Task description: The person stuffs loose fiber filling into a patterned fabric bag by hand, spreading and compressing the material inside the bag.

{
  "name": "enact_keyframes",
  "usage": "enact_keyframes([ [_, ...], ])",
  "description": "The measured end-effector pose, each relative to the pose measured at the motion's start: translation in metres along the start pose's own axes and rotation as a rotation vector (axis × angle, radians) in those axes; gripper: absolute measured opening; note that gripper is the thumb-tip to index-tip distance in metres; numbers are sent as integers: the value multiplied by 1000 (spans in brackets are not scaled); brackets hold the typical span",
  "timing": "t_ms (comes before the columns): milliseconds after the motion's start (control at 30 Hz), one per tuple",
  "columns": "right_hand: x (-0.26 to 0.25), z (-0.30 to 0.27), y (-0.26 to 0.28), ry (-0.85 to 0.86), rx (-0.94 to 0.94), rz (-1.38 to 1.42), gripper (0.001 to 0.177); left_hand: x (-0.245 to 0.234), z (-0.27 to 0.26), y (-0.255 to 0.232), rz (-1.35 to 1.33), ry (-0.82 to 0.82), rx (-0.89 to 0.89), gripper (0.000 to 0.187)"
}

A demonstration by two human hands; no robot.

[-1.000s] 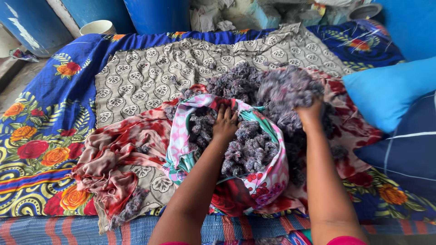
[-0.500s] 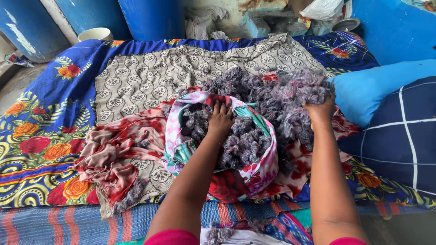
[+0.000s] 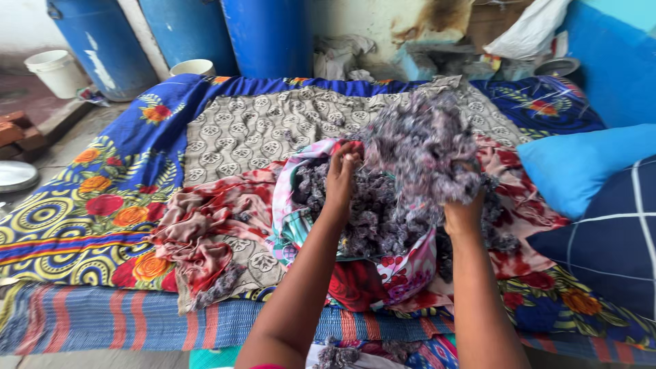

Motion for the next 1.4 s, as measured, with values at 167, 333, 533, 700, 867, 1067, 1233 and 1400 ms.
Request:
enact_keyframes([
  [167, 8, -20, -18, 138, -66, -131, 40, -1, -22, -35, -197, 12, -78, 53],
  [333, -8, -15, -31, 264, -185, -364, 28, -23, -37, -22, -256, -94, -200, 58],
  [533, -12, -12, -1, 193, -160, -331, 33, -35, -58, -24, -327, -131, -264, 42],
  [700, -18, -7, 4, 43, -70, -376, 35, -45, -61, -29, -233, -161, -180, 41],
  [867, -21, -5, 4, 60, -46, -298, 32, -54, -64, -31, -308, -144, -203, 40],
  [1067, 5, -20, 26, 171, -481, -644, 44, -35, -85, -50, -331, -34, -241, 33],
  [1233, 34, -40, 28, 206, -609, -831, 52, -23, -100, -74, 166, 37, 83, 41],
  [1400, 45, -51, 21, 267, -622, -877, 52, -26, -93, -60, 284, -1, 257, 47],
])
Point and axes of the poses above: each hand's wrist, its own z-axis towards the middle knuckle, its own x-axis out of the palm, y = z × x, the point moved 8 cm from there along z, towards the middle knuckle, and after that the axes turned 13 degrees about -y, right-handed, at the moved point
